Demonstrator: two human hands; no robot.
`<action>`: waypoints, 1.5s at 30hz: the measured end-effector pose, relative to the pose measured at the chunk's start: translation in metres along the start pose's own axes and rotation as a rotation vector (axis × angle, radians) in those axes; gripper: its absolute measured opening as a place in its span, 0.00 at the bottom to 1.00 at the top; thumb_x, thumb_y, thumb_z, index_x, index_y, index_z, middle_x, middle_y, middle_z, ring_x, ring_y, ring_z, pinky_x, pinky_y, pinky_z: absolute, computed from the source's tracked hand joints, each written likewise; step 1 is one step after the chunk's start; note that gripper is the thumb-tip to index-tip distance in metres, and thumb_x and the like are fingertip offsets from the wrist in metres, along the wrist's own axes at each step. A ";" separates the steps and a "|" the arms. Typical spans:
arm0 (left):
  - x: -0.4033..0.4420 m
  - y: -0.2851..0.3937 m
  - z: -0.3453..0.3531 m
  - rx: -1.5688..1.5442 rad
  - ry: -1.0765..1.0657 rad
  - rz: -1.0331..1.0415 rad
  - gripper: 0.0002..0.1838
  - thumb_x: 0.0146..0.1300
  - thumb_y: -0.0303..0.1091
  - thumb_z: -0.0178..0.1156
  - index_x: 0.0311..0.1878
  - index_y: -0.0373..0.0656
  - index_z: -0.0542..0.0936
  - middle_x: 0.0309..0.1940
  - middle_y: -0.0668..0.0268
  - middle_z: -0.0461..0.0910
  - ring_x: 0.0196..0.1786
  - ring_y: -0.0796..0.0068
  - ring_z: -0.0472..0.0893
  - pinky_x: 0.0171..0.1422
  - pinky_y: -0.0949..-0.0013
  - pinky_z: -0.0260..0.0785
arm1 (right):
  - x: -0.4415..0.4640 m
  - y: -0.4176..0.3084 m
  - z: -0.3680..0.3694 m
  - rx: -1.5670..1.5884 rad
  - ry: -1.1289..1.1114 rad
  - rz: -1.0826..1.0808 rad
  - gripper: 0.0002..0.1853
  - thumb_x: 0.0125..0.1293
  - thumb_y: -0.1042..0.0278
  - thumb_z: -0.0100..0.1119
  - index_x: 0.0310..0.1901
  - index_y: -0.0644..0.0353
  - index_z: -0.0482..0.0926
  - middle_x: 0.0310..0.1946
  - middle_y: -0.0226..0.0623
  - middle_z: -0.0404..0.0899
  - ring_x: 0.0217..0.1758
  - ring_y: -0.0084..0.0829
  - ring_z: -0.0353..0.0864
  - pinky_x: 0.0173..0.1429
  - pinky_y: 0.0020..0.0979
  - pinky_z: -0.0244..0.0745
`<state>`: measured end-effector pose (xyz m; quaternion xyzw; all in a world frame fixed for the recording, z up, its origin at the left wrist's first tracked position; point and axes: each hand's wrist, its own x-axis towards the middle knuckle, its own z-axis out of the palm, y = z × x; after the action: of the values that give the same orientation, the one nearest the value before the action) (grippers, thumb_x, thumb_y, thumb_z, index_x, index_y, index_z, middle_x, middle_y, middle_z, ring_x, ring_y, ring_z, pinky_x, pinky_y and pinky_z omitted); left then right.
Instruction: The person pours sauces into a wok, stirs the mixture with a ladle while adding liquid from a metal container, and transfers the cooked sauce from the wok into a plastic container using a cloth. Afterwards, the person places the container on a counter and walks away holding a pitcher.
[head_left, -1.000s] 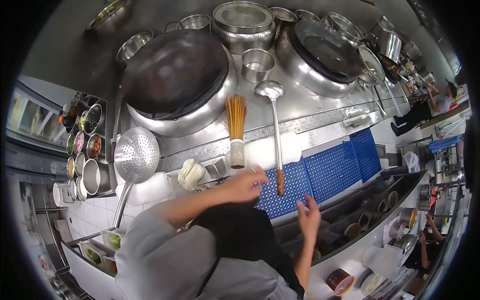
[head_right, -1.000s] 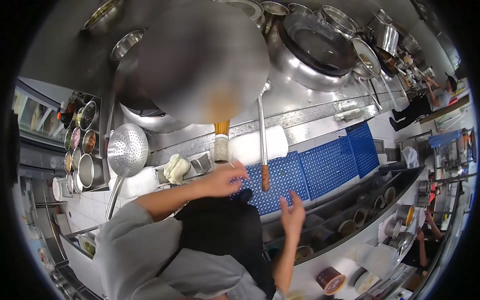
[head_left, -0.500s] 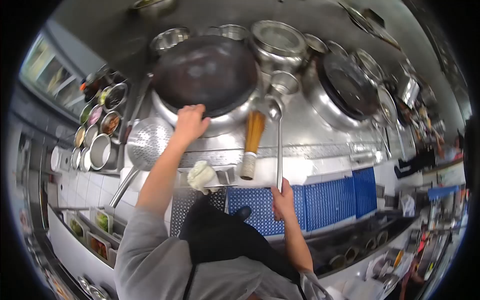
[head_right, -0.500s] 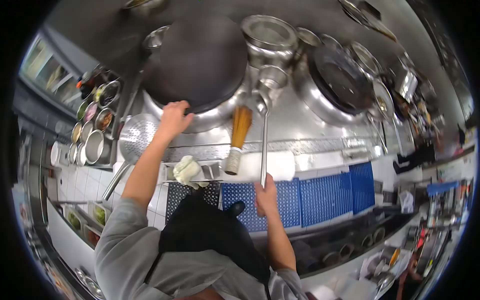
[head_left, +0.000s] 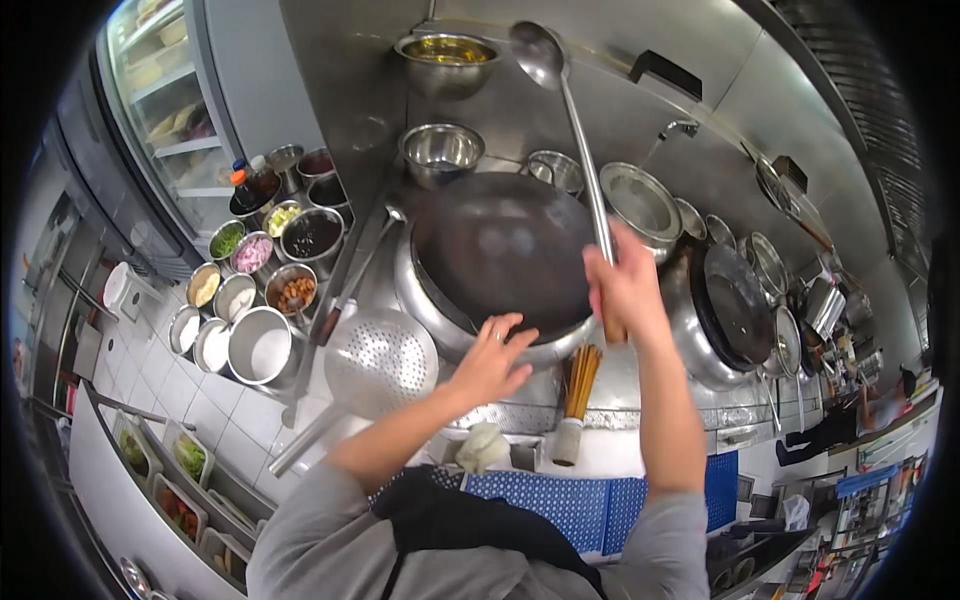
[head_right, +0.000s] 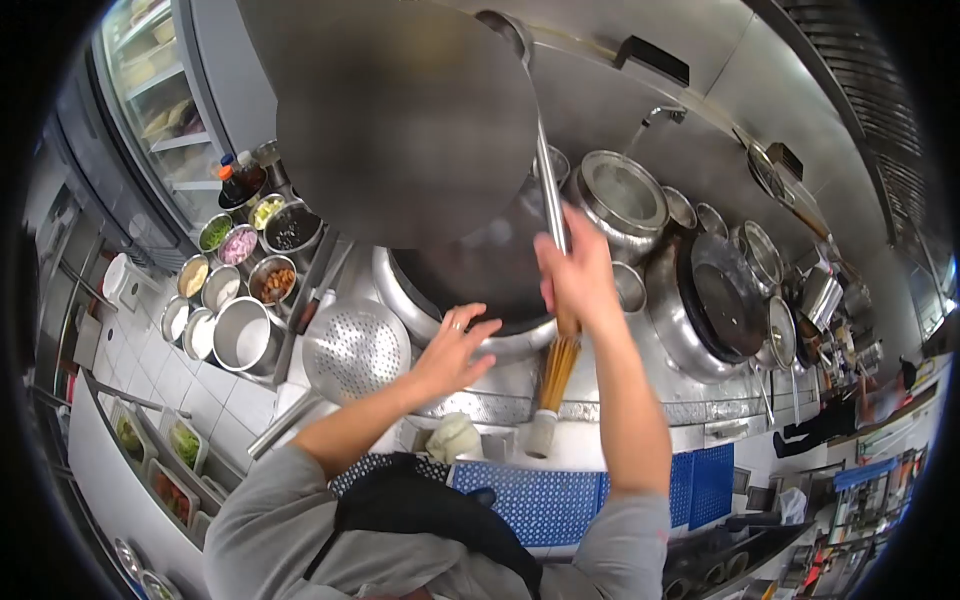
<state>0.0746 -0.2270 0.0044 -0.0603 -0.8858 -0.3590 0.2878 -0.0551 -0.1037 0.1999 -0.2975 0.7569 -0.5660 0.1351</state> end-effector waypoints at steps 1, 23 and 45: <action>-0.009 0.004 -0.012 -0.043 0.008 -0.007 0.27 0.61 0.35 0.66 0.63 0.41 0.75 0.67 0.46 0.63 0.67 0.42 0.67 0.73 0.49 0.60 | 0.043 -0.010 0.011 0.045 -0.026 -0.043 0.19 0.66 0.77 0.56 0.58 0.66 0.74 0.19 0.31 0.71 0.11 0.23 0.71 0.12 0.29 0.64; -0.173 -0.066 -0.110 -0.563 0.194 -0.647 0.21 0.63 0.23 0.64 0.60 0.38 0.78 0.38 0.65 0.83 0.36 0.80 0.82 0.42 0.73 0.76 | 0.212 -0.005 0.076 1.506 -0.406 0.246 0.15 0.76 0.65 0.53 0.53 0.70 0.70 0.28 0.31 0.73 0.22 0.20 0.71 0.23 0.20 0.72; -0.235 0.002 0.239 -0.199 -1.075 -0.450 0.42 0.65 0.59 0.60 0.68 0.28 0.69 0.68 0.35 0.65 0.72 0.45 0.68 0.75 0.55 0.60 | -0.189 0.192 0.005 -0.443 0.366 0.177 0.33 0.64 0.69 0.62 0.71 0.65 0.67 0.23 0.57 0.79 0.24 0.48 0.83 0.34 0.41 0.77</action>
<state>0.1584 -0.0422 -0.2623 -0.0712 -0.8604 -0.4118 -0.2916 0.0393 0.0416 -0.0065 -0.1456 0.8968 -0.4173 -0.0229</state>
